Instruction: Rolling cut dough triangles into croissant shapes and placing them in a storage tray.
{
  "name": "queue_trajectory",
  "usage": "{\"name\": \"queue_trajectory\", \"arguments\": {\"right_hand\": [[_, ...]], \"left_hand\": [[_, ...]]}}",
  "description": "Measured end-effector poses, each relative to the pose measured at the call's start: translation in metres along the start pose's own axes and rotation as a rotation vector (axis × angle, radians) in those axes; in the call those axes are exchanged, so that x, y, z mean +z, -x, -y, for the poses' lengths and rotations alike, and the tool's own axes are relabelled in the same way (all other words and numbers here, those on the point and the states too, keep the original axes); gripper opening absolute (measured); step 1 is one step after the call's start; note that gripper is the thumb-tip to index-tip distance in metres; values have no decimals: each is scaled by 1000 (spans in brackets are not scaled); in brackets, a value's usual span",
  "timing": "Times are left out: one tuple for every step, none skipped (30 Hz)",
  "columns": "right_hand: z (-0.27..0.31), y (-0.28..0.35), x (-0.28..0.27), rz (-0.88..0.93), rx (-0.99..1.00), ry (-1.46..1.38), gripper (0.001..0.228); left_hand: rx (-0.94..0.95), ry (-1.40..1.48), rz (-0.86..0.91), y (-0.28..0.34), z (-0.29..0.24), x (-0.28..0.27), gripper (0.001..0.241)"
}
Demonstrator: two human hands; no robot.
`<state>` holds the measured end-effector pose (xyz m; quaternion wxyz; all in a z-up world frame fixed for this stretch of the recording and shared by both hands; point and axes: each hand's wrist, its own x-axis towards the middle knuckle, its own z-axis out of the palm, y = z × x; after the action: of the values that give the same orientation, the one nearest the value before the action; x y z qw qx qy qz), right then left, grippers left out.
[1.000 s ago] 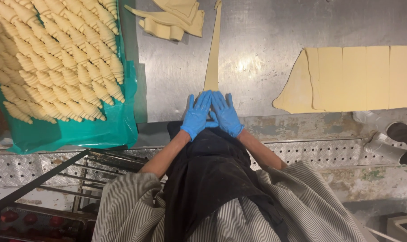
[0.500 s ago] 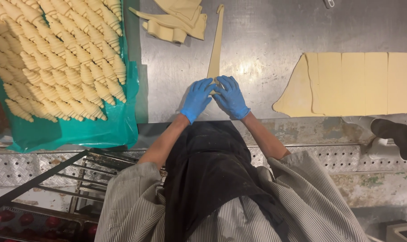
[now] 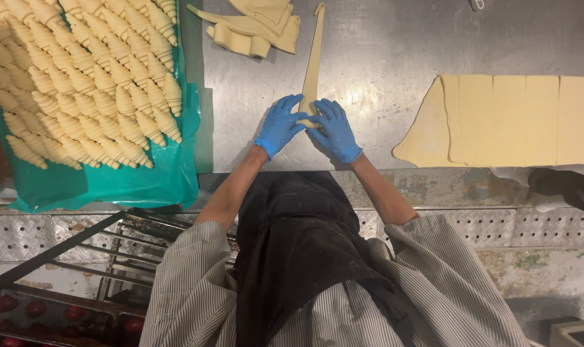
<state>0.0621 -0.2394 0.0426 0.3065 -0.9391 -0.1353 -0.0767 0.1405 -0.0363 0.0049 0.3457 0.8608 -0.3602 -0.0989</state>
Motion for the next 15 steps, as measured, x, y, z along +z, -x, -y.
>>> {"name": "queue_trajectory", "arguments": {"right_hand": [[-5, 1, 4, 3, -3, 30, 37], [-11, 2, 8, 6, -5, 60, 31], [-12, 0, 7, 6, -7, 60, 31], [-12, -2, 6, 16, 1, 59, 32], [-13, -3, 5, 26, 12, 59, 35], [-9, -5, 1, 26, 13, 58, 35], [-6, -8, -4, 30, 4, 32, 40], [-2, -12, -8, 34, -5, 6, 45], [-10, -9, -3, 36, -7, 5, 45], [-17, -7, 3, 28, -9, 28, 39], [-23, -6, 9, 19, -12, 50, 32], [-20, -9, 5, 19, -14, 48, 32], [-17, -12, 1, 27, 0, 40, 36], [-15, -15, -3, 35, 14, 32, 40], [-20, -13, 0, 34, 13, 33, 40]], "left_hand": [[-17, 4, 6, -1, -2, -1, 34], [-33, 8, 11, -2, -4, -2, 35], [-35, 7, 10, -3, -3, -1, 35], [-40, -7, 16, -4, -2, 0, 35], [-45, -20, 24, -5, -1, 1, 35], [-45, -19, 25, -5, 0, 2, 35], [-38, -20, 26, -7, 2, 4, 35], [-31, -20, 27, -9, 4, 5, 35], [-34, -20, 26, -10, 4, 4, 35], [-30, -1, 37, -11, 4, 4, 35], [-25, 15, 48, -12, 4, 3, 34], [-27, 14, 47, -13, 5, 3, 34], [-18, 3, 62, -15, 5, 4, 31], [-9, -9, 76, -17, 5, 5, 28], [-7, -10, 75, -21, 0, -4, 28]]}}
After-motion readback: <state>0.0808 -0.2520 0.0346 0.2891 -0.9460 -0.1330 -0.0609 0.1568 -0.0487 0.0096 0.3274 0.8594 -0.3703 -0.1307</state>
